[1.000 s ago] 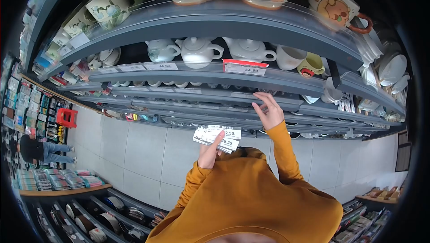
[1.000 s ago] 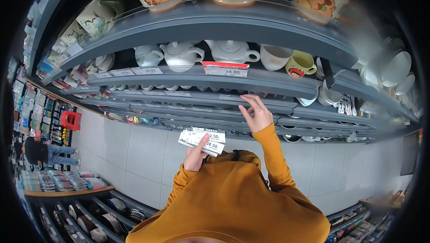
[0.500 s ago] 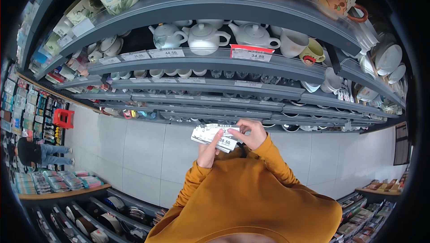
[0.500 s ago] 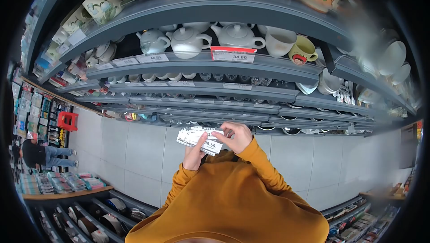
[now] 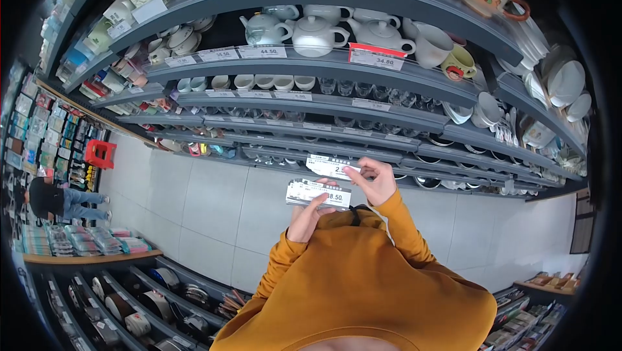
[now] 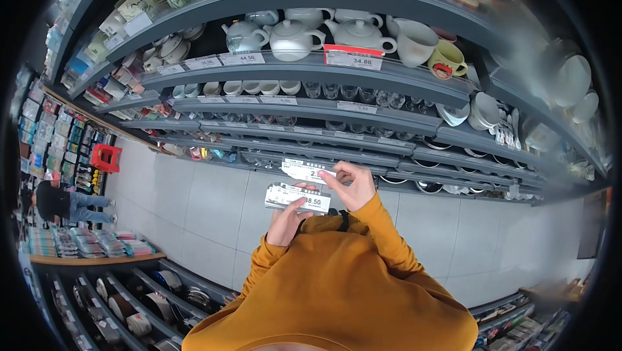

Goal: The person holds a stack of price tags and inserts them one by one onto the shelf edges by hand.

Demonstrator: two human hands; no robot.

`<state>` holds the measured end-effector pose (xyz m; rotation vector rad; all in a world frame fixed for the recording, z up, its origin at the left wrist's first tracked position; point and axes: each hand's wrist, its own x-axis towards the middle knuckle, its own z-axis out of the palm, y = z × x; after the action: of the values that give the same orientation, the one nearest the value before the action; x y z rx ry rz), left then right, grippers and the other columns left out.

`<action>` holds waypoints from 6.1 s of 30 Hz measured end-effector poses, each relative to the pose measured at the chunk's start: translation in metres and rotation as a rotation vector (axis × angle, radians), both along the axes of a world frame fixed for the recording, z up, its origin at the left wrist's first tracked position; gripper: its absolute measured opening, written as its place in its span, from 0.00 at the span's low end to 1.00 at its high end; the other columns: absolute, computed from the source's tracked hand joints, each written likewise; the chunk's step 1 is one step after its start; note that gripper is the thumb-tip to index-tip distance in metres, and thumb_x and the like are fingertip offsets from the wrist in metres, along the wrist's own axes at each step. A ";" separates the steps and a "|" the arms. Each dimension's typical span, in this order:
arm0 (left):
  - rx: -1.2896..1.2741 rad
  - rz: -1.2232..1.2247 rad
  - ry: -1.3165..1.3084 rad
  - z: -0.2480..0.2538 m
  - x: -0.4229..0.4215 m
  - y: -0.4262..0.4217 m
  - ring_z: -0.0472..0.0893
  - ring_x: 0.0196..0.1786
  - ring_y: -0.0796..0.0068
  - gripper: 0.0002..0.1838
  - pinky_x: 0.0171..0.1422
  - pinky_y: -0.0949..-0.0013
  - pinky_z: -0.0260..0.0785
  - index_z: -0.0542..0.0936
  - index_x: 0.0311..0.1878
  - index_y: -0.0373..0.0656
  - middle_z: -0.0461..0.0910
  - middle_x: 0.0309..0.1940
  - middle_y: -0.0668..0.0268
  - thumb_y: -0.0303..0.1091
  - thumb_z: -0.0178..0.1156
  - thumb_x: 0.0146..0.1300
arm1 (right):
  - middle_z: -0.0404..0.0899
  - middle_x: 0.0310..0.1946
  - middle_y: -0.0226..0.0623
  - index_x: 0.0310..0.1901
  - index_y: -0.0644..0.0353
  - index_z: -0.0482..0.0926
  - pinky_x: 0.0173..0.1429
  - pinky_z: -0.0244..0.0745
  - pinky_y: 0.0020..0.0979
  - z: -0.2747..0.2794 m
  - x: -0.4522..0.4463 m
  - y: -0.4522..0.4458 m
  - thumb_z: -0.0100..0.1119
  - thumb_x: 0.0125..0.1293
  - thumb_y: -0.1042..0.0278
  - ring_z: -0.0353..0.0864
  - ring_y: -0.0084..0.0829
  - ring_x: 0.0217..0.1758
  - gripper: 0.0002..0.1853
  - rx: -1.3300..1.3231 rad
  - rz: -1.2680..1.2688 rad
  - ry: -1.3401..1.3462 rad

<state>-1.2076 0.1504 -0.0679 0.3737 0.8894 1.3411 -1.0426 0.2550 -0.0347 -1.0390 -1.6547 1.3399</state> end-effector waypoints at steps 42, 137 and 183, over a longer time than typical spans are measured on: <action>-0.177 -0.408 0.092 0.040 0.185 -0.132 0.80 0.47 0.79 0.21 0.34 0.79 0.68 0.67 0.62 0.43 0.77 0.56 0.58 0.41 0.51 0.70 | 0.77 0.28 0.32 0.45 0.69 0.76 0.32 0.70 0.22 0.043 0.188 -0.172 0.50 0.72 0.69 0.74 0.20 0.26 0.11 -0.124 -0.318 0.505; -0.078 -0.103 -0.057 -0.014 -0.131 0.080 0.77 0.50 0.79 0.18 0.41 0.76 0.66 0.71 0.58 0.44 0.76 0.57 0.62 0.35 0.54 0.66 | 0.83 0.37 0.48 0.42 0.67 0.82 0.47 0.75 0.34 -0.026 -0.058 0.156 0.62 0.63 0.67 0.83 0.46 0.41 0.11 0.457 -0.327 -0.415; -0.108 -0.186 0.154 -0.006 -0.117 0.085 0.77 0.36 0.87 0.16 0.29 0.81 0.61 0.74 0.55 0.42 0.80 0.45 0.69 0.36 0.60 0.66 | 0.84 0.30 0.37 0.36 0.65 0.81 0.42 0.77 0.27 -0.025 -0.086 0.067 0.63 0.64 0.61 0.83 0.27 0.34 0.13 -0.008 0.129 -0.185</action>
<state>-1.3251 0.2358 -0.0743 0.4694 1.0248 1.0991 -1.1290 0.3216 -0.0597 -1.1044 -1.8824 1.3674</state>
